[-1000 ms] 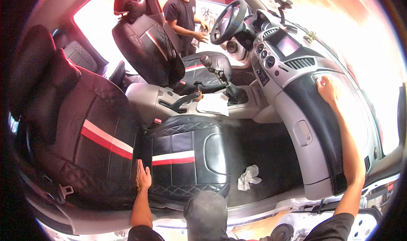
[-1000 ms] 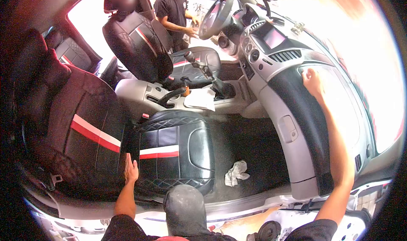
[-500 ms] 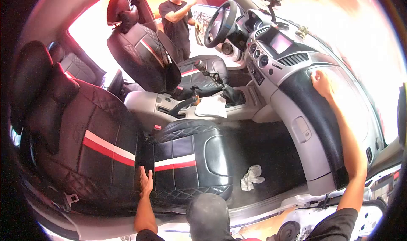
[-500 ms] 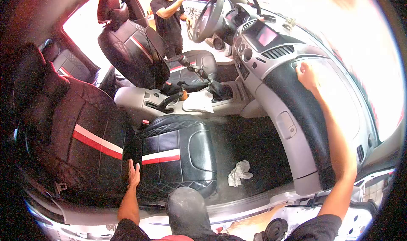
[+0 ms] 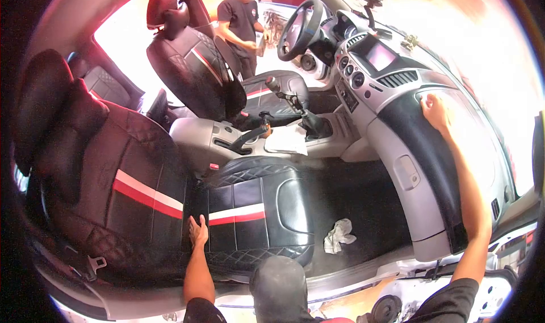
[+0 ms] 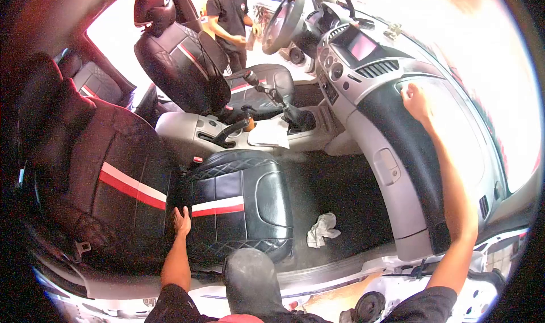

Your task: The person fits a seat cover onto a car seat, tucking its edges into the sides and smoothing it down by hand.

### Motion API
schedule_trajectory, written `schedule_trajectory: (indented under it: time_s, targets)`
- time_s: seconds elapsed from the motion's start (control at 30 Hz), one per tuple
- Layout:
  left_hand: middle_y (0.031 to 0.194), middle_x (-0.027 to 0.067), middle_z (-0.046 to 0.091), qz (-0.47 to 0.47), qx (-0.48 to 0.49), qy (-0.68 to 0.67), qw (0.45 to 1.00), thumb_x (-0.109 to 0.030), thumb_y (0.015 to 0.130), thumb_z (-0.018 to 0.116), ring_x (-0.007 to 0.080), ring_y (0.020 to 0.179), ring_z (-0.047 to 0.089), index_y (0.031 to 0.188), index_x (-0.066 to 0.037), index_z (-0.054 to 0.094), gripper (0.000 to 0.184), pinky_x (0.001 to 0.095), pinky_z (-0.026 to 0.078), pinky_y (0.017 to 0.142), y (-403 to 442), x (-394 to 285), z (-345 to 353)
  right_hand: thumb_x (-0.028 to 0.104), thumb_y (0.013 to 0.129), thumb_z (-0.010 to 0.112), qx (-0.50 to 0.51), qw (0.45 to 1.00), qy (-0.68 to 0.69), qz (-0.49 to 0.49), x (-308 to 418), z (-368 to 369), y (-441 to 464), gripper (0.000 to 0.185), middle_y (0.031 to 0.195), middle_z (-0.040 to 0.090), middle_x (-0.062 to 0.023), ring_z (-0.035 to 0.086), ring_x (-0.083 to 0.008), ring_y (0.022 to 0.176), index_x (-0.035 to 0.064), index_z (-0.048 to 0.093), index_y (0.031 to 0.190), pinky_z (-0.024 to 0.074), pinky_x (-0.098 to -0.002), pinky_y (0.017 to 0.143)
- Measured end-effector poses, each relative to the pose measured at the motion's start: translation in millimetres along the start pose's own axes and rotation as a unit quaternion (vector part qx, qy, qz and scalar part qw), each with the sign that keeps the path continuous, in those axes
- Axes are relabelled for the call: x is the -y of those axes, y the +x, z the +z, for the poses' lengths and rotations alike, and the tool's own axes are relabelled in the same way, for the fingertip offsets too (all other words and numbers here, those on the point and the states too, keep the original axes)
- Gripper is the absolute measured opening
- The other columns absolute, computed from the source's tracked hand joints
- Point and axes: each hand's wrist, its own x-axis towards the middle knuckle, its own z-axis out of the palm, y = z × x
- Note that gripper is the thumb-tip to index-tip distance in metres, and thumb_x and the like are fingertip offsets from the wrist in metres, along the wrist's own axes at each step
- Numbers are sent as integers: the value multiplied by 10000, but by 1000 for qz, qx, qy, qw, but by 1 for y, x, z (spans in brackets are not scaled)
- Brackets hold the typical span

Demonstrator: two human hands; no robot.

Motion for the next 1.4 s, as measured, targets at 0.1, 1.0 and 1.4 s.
schedule_trajectory:
  time_s: [0.1, 1.0, 1.4]
  targets:
    - [1592, 162, 419, 8, -118, 32, 993, -618, 1009, 432, 346, 1432, 445, 1578, -92, 341, 780, 465, 369, 1167, -23, -13, 10, 320, 948, 663, 61, 997, -29, 37, 13, -19, 1, 336, 897, 699, -238, 690, -392, 878, -15, 667, 918, 514, -474, 788]
    - [1494, 149, 544, -17, -165, 72, 984, -579, 997, 486, 353, 1290, 584, 1519, -119, 456, 697, 465, 479, 1051, -31, -24, 5, 362, 967, 639, -9, 999, -46, 4, -16, 7, 5, 334, 863, 711, -180, 694, -357, 835, 39, 686, 897, 507, -458, 733]
    - [1468, 155, 568, -21, -159, 63, 985, -580, 996, 492, 356, 1265, 603, 1520, -132, 458, 691, 475, 480, 1048, -37, -29, 0, 373, 1013, 566, 75, 993, -66, 54, -5, -7, 5, 362, 1055, 723, -210, 692, -383, 1023, 38, 695, 1058, 519, -467, 858]
